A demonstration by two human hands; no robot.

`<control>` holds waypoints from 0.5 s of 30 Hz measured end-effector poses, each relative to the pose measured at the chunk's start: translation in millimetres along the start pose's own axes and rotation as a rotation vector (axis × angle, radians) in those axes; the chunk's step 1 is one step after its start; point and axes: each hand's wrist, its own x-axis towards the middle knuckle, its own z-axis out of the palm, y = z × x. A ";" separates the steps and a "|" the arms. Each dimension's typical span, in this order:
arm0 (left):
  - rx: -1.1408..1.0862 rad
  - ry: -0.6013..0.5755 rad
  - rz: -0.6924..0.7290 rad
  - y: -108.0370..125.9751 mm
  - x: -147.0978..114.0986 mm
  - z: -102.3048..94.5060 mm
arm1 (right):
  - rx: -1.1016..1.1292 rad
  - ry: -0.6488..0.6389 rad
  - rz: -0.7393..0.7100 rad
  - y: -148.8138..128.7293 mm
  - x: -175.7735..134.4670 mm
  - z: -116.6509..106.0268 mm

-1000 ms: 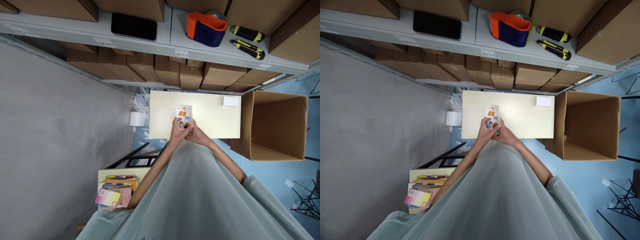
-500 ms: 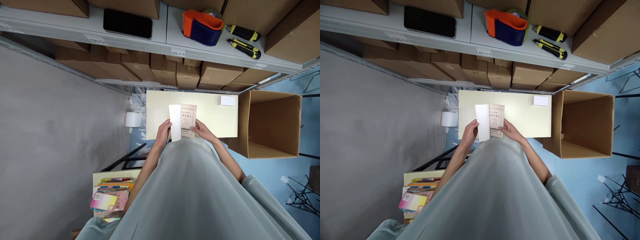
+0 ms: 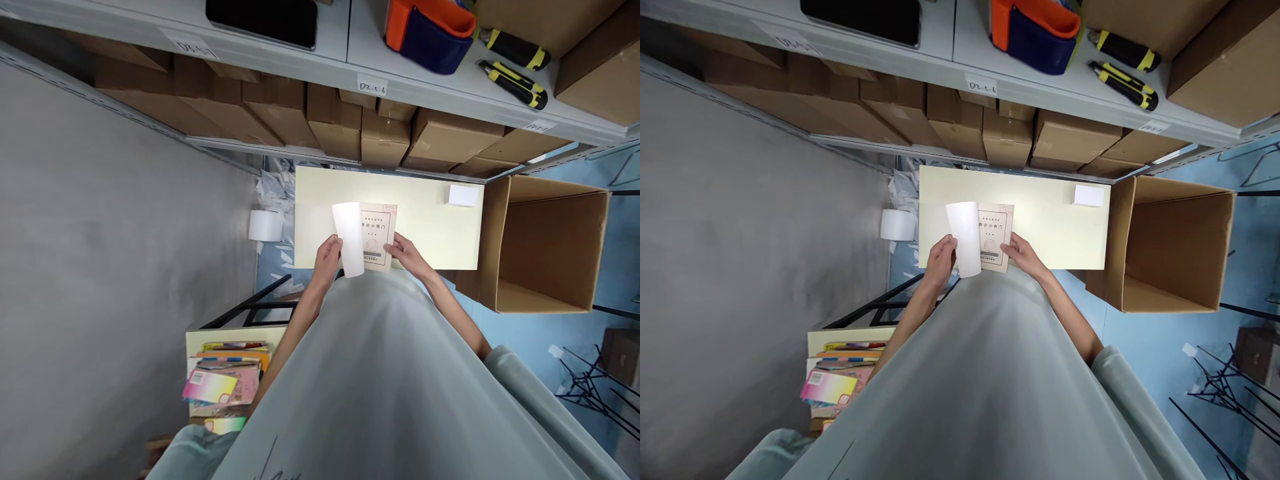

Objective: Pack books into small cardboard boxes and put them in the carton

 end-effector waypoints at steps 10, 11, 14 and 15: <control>-0.133 -0.125 -0.113 -18.5 9.6 33.9 | 0.035 -0.007 0.099 4.4 -5.3 11.0; -0.132 -0.141 -0.126 -20.7 9.7 38.3 | 0.033 -0.007 0.092 7.0 -4.9 12.4; -0.149 -0.198 -0.166 -27.0 9.0 44.4 | -0.018 0.013 0.050 13.8 -2.9 15.6; -0.157 -0.213 -0.180 -29.1 8.6 43.8 | -0.039 0.020 0.040 15.4 -2.1 16.5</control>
